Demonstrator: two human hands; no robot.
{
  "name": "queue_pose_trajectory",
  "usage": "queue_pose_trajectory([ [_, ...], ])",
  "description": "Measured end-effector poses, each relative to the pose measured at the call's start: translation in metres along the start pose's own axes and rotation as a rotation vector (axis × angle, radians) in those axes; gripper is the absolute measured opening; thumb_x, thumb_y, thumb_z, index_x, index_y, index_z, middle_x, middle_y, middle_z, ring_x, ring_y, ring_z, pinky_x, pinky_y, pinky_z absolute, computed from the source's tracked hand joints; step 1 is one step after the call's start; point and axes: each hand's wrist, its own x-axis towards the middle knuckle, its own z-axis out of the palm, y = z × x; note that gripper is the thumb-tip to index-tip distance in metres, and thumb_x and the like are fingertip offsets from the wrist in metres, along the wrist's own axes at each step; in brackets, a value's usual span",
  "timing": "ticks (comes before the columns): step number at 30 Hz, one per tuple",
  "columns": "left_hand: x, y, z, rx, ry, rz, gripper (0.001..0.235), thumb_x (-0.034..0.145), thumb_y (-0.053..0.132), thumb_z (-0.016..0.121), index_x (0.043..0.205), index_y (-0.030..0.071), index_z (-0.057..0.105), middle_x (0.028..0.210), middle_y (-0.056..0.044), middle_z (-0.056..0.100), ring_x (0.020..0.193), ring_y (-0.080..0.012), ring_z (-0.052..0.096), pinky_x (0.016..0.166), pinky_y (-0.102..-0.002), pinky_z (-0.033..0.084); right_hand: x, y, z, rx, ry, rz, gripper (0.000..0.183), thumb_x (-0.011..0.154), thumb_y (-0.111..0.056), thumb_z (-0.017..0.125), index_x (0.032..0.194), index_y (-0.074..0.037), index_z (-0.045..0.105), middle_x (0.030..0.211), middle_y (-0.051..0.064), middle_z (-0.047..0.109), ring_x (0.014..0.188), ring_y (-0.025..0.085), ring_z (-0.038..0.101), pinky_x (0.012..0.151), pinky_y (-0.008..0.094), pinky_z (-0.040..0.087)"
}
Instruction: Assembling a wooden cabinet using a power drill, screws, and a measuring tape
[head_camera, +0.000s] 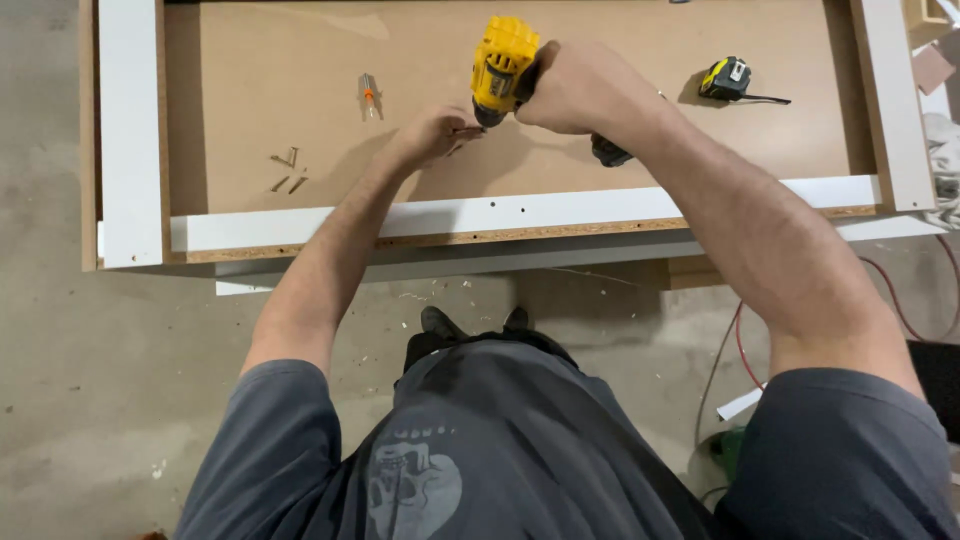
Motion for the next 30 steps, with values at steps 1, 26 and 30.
queue_pose_trajectory([
  [1,0.000,0.001,0.001,0.049,-0.004,-0.027,0.018,0.103,0.009,0.074,0.087,0.003,0.068,0.089,-0.005,0.065,0.079,-0.0176,0.061,0.067,-0.032,0.048,0.004,-0.004,0.001,0.020,-0.011,0.045,0.042,0.080,-0.023,0.057,0.119,-0.012,0.067,0.101,0.013,0.073,0.089,0.032,0.067,0.070,0.042,0.053],
  [26,-0.001,-0.012,0.014,0.206,0.036,0.029,0.014,0.100,0.006,0.076,0.088,0.001,0.071,0.091,-0.007,0.070,0.084,-0.0198,0.067,0.066,-0.033,0.050,0.035,0.010,0.004,-0.004,-0.088,0.052,0.044,0.082,-0.022,0.059,0.124,-0.013,0.064,0.088,0.008,0.070,0.071,0.024,0.062,0.056,0.039,0.048],
  [30,-0.005,-0.016,0.017,0.212,0.049,-0.049,0.042,0.102,0.013,0.078,0.070,0.002,0.053,0.093,-0.006,0.071,0.083,-0.0139,0.068,0.063,-0.030,0.050,0.049,0.019,0.011,-0.057,-0.070,-0.011,0.047,0.080,-0.025,0.060,0.124,-0.010,0.065,0.102,0.014,0.073,0.086,0.032,0.068,0.066,0.043,0.054],
])
